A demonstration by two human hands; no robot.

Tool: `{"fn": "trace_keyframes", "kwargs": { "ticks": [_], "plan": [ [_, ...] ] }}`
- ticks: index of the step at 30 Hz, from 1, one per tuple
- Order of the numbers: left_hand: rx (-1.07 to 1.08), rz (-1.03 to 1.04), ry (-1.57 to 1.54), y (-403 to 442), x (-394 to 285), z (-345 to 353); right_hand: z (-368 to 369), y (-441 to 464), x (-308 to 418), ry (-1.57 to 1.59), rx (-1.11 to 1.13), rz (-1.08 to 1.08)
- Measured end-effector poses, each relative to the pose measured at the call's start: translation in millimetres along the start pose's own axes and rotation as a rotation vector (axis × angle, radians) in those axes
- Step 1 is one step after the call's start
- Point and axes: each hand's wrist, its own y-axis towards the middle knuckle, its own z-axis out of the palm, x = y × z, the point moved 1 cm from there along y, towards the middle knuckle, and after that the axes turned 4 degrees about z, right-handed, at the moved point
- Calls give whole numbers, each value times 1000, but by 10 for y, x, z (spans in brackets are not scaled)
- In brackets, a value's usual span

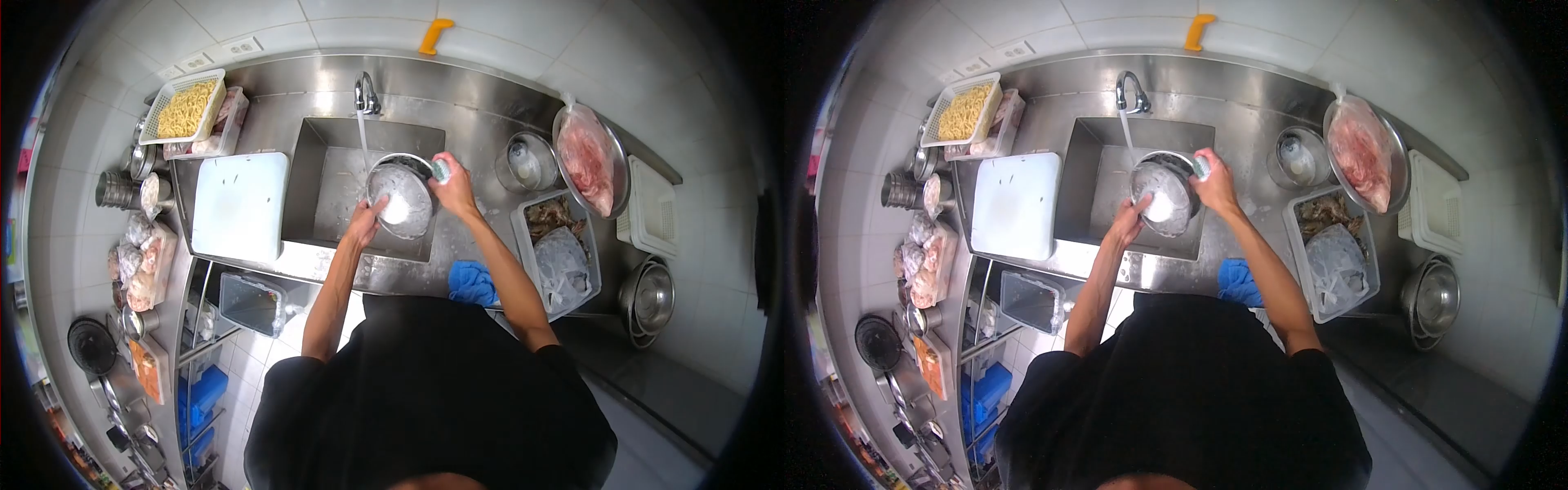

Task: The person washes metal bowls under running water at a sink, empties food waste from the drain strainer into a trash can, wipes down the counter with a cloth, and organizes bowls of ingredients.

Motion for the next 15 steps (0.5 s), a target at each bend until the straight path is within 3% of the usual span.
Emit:
{"fn": "trace_keyframes", "kwargs": {
  "ticks": [1, 3, 6, 7, 10, 11, 14, 15],
  "plan": [
    [-5, -19, 145, -9, -6, -109, -32, 39, 31, -27, -61, -8],
    [-61, 47, 108, -233, -133, -260, -94, 123, 3, -88, -226, -109],
    [-209, 130, 133, -435, -129, -532, -339, 262, -43, -81, -290, 81],
    [-274, 145, 151, -473, -39, -627, -375, 286, -54, 7, -275, 124],
    [-327, -117, 122, -182, 211, -952, -54, 485, -556, 214, -244, 156],
    [-289, -118, -134, 3, 322, -1045, 60, 494, -558, 300, -197, 227],
    [-281, -89, -301, 416, 385, -1308, 541, 587, -471, 467, -69, 376],
    [-277, -109, -193, 398, 215, -1226, 734, 669, -488, 464, -36, 386]
  ]
}}
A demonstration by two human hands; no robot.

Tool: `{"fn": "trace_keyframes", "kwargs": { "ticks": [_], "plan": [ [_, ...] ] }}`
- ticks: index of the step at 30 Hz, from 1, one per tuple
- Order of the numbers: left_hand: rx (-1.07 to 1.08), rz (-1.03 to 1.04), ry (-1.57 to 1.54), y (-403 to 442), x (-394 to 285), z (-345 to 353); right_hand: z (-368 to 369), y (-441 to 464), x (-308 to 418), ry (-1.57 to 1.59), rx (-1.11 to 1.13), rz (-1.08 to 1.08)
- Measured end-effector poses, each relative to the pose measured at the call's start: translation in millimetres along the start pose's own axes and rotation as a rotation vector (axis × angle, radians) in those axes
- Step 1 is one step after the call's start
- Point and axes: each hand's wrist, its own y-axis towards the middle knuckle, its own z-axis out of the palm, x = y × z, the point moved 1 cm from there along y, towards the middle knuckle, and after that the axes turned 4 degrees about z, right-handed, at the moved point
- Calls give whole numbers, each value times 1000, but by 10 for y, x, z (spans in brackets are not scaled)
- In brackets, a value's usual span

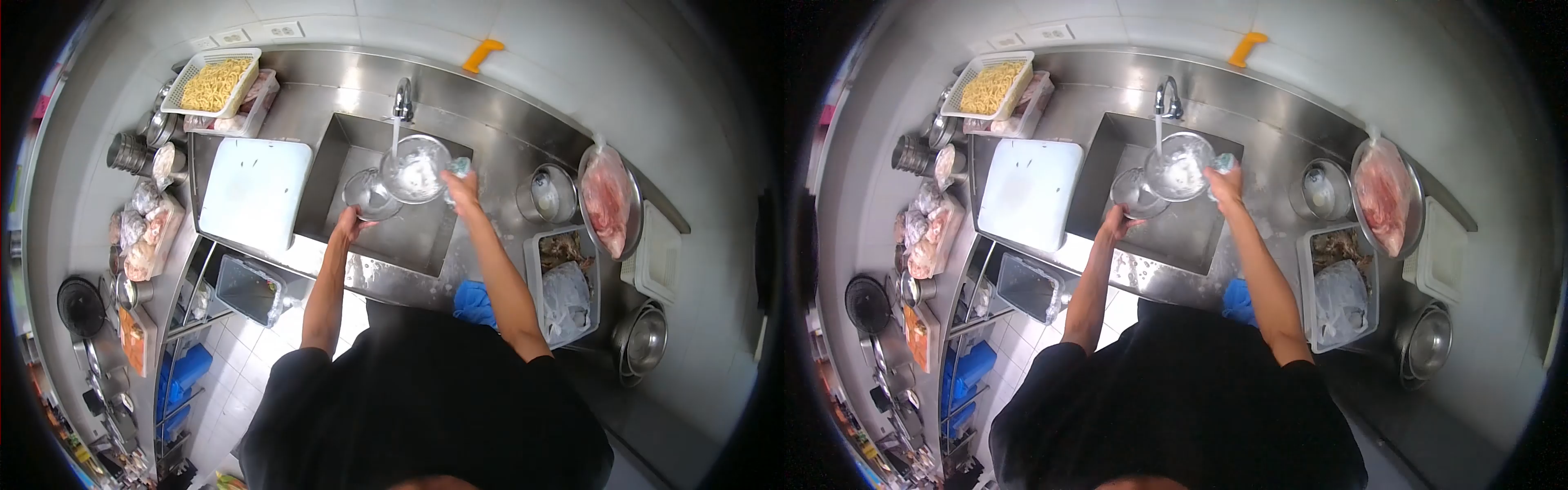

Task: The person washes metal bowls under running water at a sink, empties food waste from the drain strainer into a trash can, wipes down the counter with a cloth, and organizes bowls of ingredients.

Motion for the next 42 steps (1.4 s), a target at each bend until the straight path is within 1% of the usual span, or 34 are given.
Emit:
{"fn": "trace_keyframes", "kwargs": {
  "ticks": [1, 3, 4, 6, 8, 10, 11, 13, 14, 16, 19, 22, 25, 26, 27, 28, 30, 31, 32, 33, 34, 35, 36, 37, 39, 41, 42],
  "plan": [
    [64, 24, -25, -95, -128, 92, 140, 64, -85, -10, 28, 21],
    [195, 80, -70, -292, -457, 329, 407, 22, 51, -150, 62, -33],
    [221, 107, -47, -366, -576, 436, 515, 0, 100, -217, 77, -58],
    [275, 151, 0, -436, -722, 579, 715, 141, -43, -313, 115, -97],
    [221, 102, 110, -143, -613, 471, 769, 210, -130, -426, 143, -139],
    [177, 39, 162, 311, -430, 352, 640, 158, 14, -473, 132, -137],
    [136, 73, 220, 379, -430, 416, 551, 116, 40, -497, 126, -135],
    [50, 152, 328, 476, -418, 663, 266, 239, -253, -277, 128, -33],
    [20, 256, 475, 193, -585, 960, 97, 261, -404, -170, 136, 21],
    [95, 646, 1358, 654, -500, 994, -164, 50, -425, -107, 138, 72],
    [88, 729, 1654, 459, -536, 1346, -429, -270, -316, -72, 253, 209],
    [-97, 714, 1375, 733, -164, 995, -610, -301, -409, -228, 171, 330],
    [49, 90, 1068, -54, -494, 1211, -550, -403, -248, -159, 193, 444],
    [31, 212, 1232, -186, -445, 1197, -489, -297, -434, -254, 145, 263],
    [12, 333, 1393, -323, -354, 1180, -406, -114, -816, -347, 97, 83],
    [-6, 456, 1550, -447, -269, 1149, -338, -4, -1026, -438, 49, -99],
    [-27, 674, 1282, -586, -63, 936, 69, -164, -957, -224, 75, 59],
    [-26, 777, 1144, -596, 19, 842, 268, -300, -874, -300, 62, -111],
    [-23, 648, 1025, -559, 89, 774, 453, -457, -816, -379, 41, -277],
    [-16, 516, 905, -515, 151, 739, 646, -575, -777, -305, 70, -425],
    [-45, 421, 782, -516, 195, 746, 787, -649, -734, -501, 117, -492],
    [-85, 333, 656, -521, 241, 753, 903, -716, -731, -501, 167, -596],
    [-160, 280, 533, -574, 235, 749, 999, -771, -758, -477, 289, -489],
    [-236, 231, 410, -606, 180, 720, 1021, -804, -778, -526, 465, -386],
    [-148, 157, 570, -1172, -426, 864, 917, -748, -844, -895, 706, -537],
    [-79, 140, 572, -1259, -467, 843, 850, -632, -640, -1161, 510, -669],
    [-48, 158, 505, -1020, -199, 653, 822, -601, -546, -1289, 394, -730]
  ]
}}
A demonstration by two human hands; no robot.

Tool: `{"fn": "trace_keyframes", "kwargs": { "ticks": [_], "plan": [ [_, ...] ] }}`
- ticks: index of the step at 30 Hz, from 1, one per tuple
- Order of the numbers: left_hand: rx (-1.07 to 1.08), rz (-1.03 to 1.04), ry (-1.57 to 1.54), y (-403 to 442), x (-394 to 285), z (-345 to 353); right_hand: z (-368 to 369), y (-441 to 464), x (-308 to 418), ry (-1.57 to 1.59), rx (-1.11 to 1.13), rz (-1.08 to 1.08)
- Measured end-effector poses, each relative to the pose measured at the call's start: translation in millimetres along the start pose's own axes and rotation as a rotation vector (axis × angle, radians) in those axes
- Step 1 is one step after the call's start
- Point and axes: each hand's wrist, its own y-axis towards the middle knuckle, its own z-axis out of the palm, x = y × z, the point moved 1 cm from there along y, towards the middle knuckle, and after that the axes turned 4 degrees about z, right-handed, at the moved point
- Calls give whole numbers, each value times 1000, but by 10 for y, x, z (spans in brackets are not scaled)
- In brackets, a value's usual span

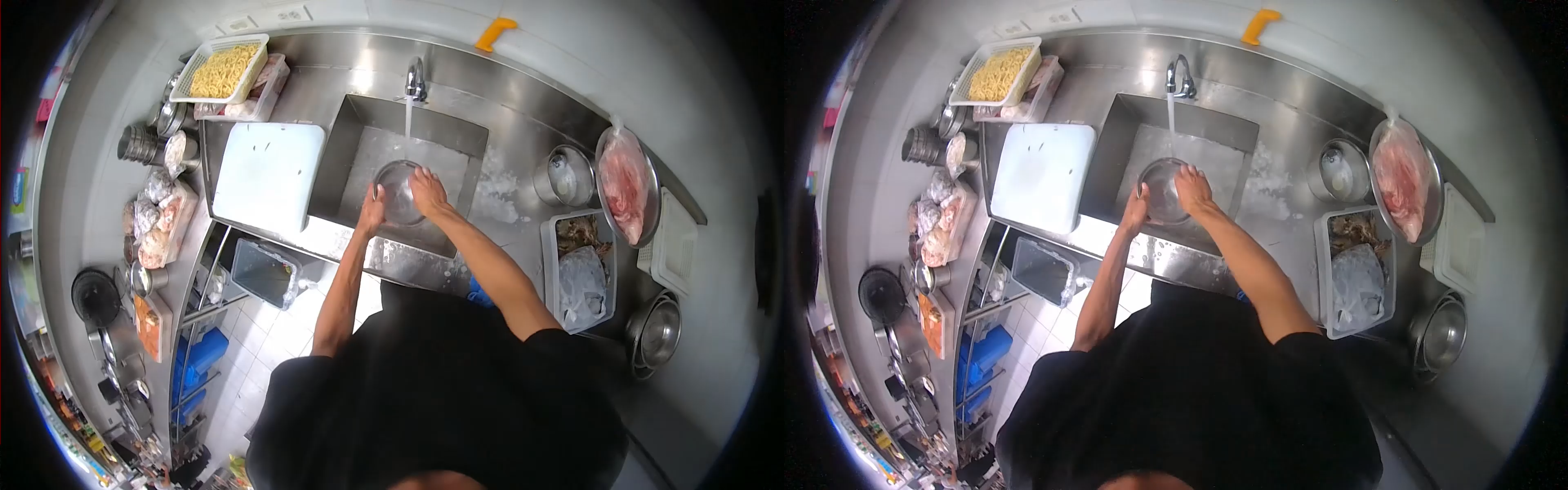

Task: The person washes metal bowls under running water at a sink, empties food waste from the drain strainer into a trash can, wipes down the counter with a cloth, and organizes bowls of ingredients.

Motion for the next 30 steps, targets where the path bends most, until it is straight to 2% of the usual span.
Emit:
{"fn": "trace_keyframes", "kwargs": {
  "ticks": [2, 3, 4, 5, 6, 7, 8, 9, 10, 11, 12, 14, 15, 16, 17, 18, 19, 20, 21, 23, 24, 25, 26, 27, 29, 30],
  "plan": [
    [70, 96, -229, 275, 408, 99, 11, 46, 114, 346, -138, 31],
    [9, 60, -176, 359, 477, 80, 81, 51, 217, 520, -200, 41],
    [-55, 23, -126, 433, 518, 35, 262, 78, 290, 603, -61, 156],
    [-120, -6, -76, 502, 493, -4, 408, 77, 205, 548, 9, 30],
    [-201, 36, -14, 265, 163, -9, 559, 31, 72, 493, 80, -93],
    [-145, 44, 11, 183, 71, -57, 648, -61, 2, 441, 155, -208],
    [-87, 52, 34, 141, 21, -109, 91, -175, 42, 225, 269, -127],
    [-27, 61, 57, 114, 1, -112, -13, -155, 26, 176, 131, -82],
    [83, 29, -52, 192, 154, -96, -87, -51, 7, 125, -11, -35],
    [99, 26, -143, 169, 146, 8, -143, 50, 12, 71, -157, 12],
    [111, 21, -237, 123, 167, 170, -114, 50, 123, 172, -249, 70],
    [198, 38, -424, 221, 284, 242, -1, 13, 389, 483, -108, 199],
    [116, 54, -375, 364, 365, 181, 25, 7, 442, 635, -33, 257],
    [31, 69, -326, 493, 431, 93, -40, -29, 415, 606, 218, 228],
    [-53, 78, -272, 537, 472, 24, -59, -70, 339, 450, 254, 107],
    [-83, 291, 35, 171, 21, 40, -68, -125, 221, 295, 288, -10],
    [-46, 207, 15, 53, -50, 45, -79, -178, 104, 141, 318, -123],
    [-6, 124, -5, -14, -76, 65, -153, -192, -22, -67, 176, -121],
    [37, 45, -24, -46, -84, 92, -175, -178, -10, 30, 20, -53],
    [130, 68, -204, 29, 56, 198, -233, -13, 115, 215, -305, 73],
    [178, 38, -307, 118, 204, 208, -224, -9, 308, 424, -287, 141],
    [222, 9, -413, 231, 390, 202, -35, 25, 392, 498, -192, 175],
    [289, 27, -509, 464, 617, 92, 144, 16, 362, 566, -46, 87],
    [169, 52, -400, 361, 408, 77, 175, -3, 364, 635, 100, -1],
    [-72, 77, -171, -12, 15, 30, 56, -137, 182, 261, 313, -52],
    [-92, 83, -60, -166, -108, 88, -41, -141, 91, 63, 412, -78]
  ]
}}
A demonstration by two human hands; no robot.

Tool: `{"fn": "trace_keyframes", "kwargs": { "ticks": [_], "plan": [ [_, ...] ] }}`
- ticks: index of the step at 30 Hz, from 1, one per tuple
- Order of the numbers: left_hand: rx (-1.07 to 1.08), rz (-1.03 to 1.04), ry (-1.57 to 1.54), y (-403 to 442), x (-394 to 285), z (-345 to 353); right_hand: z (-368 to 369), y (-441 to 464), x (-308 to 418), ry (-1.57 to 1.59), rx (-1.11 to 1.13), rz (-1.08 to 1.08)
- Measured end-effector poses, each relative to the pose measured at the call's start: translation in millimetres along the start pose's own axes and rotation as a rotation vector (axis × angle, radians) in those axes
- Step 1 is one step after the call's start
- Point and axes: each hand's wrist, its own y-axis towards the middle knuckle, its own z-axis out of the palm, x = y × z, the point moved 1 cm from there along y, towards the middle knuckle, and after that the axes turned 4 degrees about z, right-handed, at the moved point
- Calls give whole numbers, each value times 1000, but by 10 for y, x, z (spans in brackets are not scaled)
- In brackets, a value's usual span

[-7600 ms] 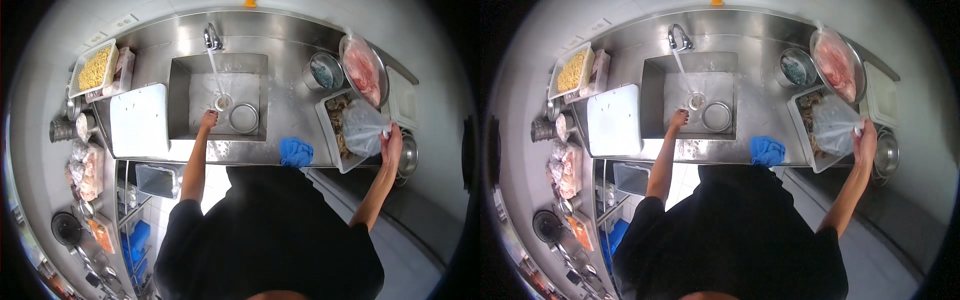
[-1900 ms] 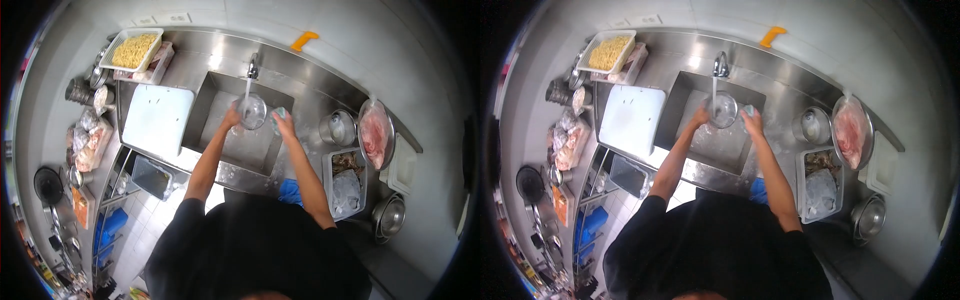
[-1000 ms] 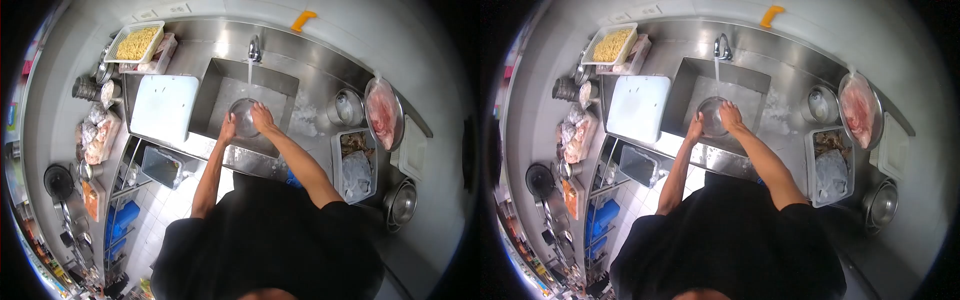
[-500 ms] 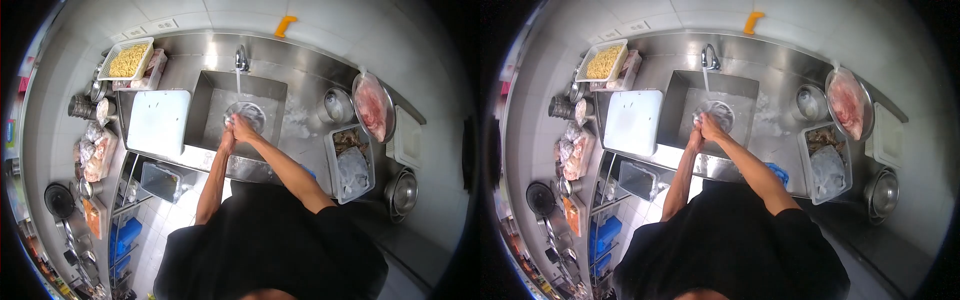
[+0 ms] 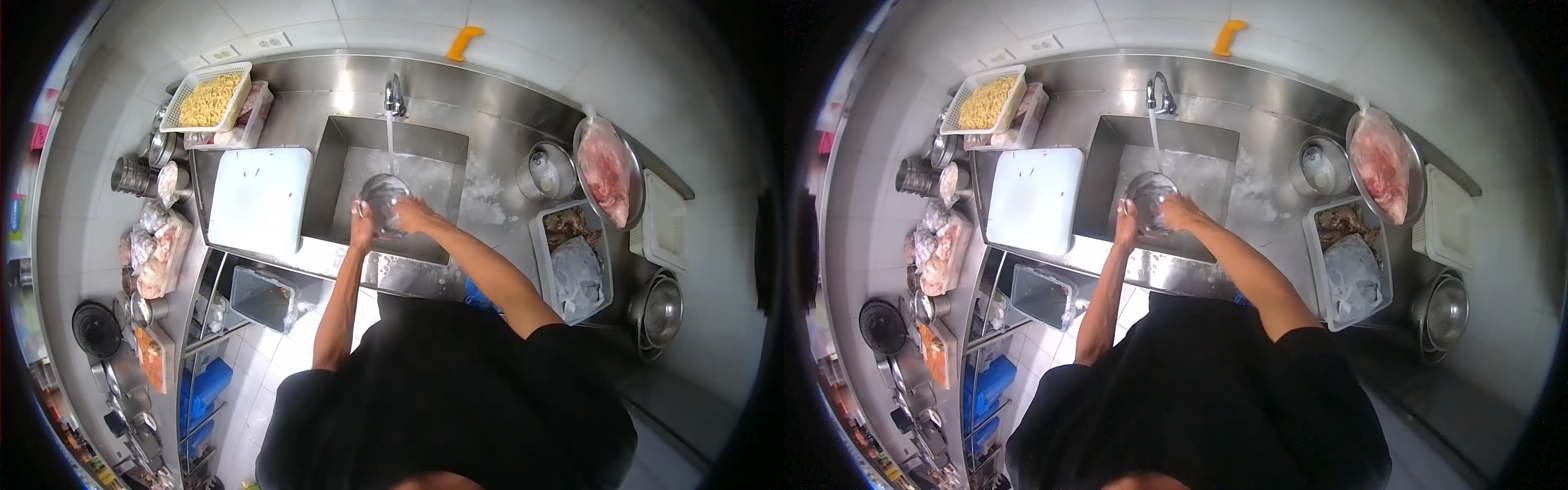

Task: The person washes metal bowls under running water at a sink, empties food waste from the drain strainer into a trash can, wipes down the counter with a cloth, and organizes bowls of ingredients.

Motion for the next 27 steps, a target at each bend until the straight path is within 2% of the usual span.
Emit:
{"fn": "trace_keyframes", "kwargs": {
  "ticks": [3, 4, 7, 8, 10, 11, 12, 13, 15, 16, 19, 20, 23, 24, 26, 27],
  "plan": [
    [116, -64, -293, 159, 430, 152, 117, 311, -32, 70, -698, 77],
    [221, -35, -444, 265, 585, 164, -19, 186, 192, 386, -604, 113],
    [5, -28, -438, 667, 966, -78, 342, 329, 195, 612, -251, 17],
    [-60, -4, -310, 471, 608, -107, 227, 198, 176, 448, -232, -28],
    [-109, 70, -164, 224, 340, -135, -327, -262, 67, 118, -190, -122],
    [-133, 108, -93, 89, 188, -130, -480, -318, -104, 89, -331, -166],
    [-117, 57, -93, -128, -81, -79, -564, -254, -211, 302, -382, -159],
    [-38, 26, -117, -49, -1, -136, -652, -194, -314, 516, -440, -169],
    [129, -39, -165, 19, -20, -205, -702, -65, -345, 1420, -332, -63],
    [133, 5, -95, 35, -20, -193, -698, -65, -345, 1877, -214, -137],
    [58, 336, 189, 158, -205, 53, -386, -110, -48, 2267, 34, -45],
    [-76, 489, 342, 110, -411, 101, -238, -136, -1, 2293, -131, -181],
    [-607, 638, 332, 348, -219, 208, -142, -253, 190, 2415, -228, -60],
    [-827, 580, 328, 378, -161, 314, 51, -210, 194, 2334, -216, -40],
    [-800, 407, 64, 329, -84, 601, 464, 42, 180, 2146, -334, 270],
    [-782, 308, -64, 292, -34, 726, 391, -53, 158, 1993, -416, 465]
  ]
}}
